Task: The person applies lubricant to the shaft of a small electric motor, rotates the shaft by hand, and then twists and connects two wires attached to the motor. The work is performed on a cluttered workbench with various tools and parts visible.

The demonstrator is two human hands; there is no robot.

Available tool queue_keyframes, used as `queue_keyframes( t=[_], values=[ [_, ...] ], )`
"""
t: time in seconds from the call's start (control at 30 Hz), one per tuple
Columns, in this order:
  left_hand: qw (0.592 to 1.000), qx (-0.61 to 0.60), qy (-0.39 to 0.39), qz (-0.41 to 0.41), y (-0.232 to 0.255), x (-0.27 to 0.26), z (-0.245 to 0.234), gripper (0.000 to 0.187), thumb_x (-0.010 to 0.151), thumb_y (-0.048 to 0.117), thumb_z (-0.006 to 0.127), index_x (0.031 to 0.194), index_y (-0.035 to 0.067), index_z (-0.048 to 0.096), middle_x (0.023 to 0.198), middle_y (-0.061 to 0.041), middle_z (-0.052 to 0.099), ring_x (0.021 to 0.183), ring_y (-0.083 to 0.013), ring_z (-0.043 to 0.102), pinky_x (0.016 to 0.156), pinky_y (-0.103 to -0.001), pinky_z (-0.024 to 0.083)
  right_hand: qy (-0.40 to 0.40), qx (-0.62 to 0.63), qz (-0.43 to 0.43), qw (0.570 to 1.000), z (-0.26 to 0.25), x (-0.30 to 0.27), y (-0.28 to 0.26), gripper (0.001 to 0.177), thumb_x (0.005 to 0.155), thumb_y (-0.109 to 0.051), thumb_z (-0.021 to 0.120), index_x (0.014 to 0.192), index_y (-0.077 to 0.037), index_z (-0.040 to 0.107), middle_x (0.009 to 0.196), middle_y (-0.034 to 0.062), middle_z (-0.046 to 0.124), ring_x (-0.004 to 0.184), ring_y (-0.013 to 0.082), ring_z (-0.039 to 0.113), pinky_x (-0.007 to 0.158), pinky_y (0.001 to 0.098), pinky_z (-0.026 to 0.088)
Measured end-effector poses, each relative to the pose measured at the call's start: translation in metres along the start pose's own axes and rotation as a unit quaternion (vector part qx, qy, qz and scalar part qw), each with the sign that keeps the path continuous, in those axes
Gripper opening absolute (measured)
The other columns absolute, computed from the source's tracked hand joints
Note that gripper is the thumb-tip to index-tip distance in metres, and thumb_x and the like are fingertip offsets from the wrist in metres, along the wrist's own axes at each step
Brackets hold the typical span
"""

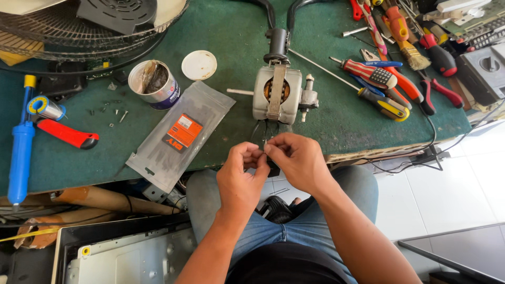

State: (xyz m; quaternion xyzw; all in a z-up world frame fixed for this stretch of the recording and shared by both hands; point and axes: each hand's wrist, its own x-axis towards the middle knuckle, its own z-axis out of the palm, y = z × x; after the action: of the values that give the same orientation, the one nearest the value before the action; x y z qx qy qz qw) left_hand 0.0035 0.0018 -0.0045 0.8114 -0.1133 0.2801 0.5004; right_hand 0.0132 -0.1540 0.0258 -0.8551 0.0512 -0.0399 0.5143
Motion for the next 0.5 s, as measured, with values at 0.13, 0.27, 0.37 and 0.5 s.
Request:
queue_keyframes(
  t=[0.13, 0.27, 0.37, 0.5],
  values=[
    [0.999, -0.018, -0.011, -0.031, -0.002, -0.003, -0.002, 0.024, 0.091, 0.003, 0.079, 0.110, 0.011, 0.067, 0.086, -0.004, 0.080, 0.066, -0.0176, 0.078, 0.058, -0.032, 0.066, -0.040, 0.021, 0.044, 0.998, -0.001, 0.003, 0.001, 0.017, 0.094, -0.029, 0.076, 0.101, -0.017, 0.085, 0.068, 0.0011, 0.073, 0.062, 0.0115, 0.064, 0.059, 0.0302, 0.053],
    [0.991, -0.088, -0.031, -0.094, 0.000, -0.002, -0.004, 0.019, 0.094, 0.003, 0.074, 0.111, 0.008, 0.067, 0.089, -0.009, 0.081, 0.068, -0.0204, 0.080, 0.062, -0.035, 0.065, -0.067, 0.042, 0.078, 0.994, 0.000, 0.009, -0.001, 0.017, 0.096, -0.028, 0.072, 0.098, -0.016, 0.084, 0.066, 0.0013, 0.071, 0.062, 0.0131, 0.069, 0.061, 0.0292, 0.054],
    [0.984, -0.137, -0.046, -0.107, -0.001, 0.002, -0.006, 0.022, 0.096, 0.001, 0.070, 0.117, 0.005, 0.065, 0.092, -0.015, 0.080, 0.073, -0.0255, 0.081, 0.064, -0.039, 0.068, -0.075, 0.075, 0.093, 0.990, 0.001, 0.007, -0.007, 0.018, 0.096, -0.028, 0.072, 0.099, -0.014, 0.084, 0.061, 0.0020, 0.065, 0.059, 0.0132, 0.064, 0.060, 0.0291, 0.053],
    [0.978, -0.145, -0.064, -0.136, 0.003, 0.006, -0.014, 0.033, 0.091, 0.006, 0.082, 0.119, 0.004, 0.066, 0.092, -0.012, 0.081, 0.073, -0.0199, 0.081, 0.067, -0.034, 0.068, -0.089, 0.080, 0.090, 0.989, -0.002, 0.010, -0.013, 0.017, 0.097, -0.025, 0.072, 0.096, -0.013, 0.083, 0.060, 0.0031, 0.064, 0.059, 0.0133, 0.062, 0.059, 0.0281, 0.051]
  ],
)
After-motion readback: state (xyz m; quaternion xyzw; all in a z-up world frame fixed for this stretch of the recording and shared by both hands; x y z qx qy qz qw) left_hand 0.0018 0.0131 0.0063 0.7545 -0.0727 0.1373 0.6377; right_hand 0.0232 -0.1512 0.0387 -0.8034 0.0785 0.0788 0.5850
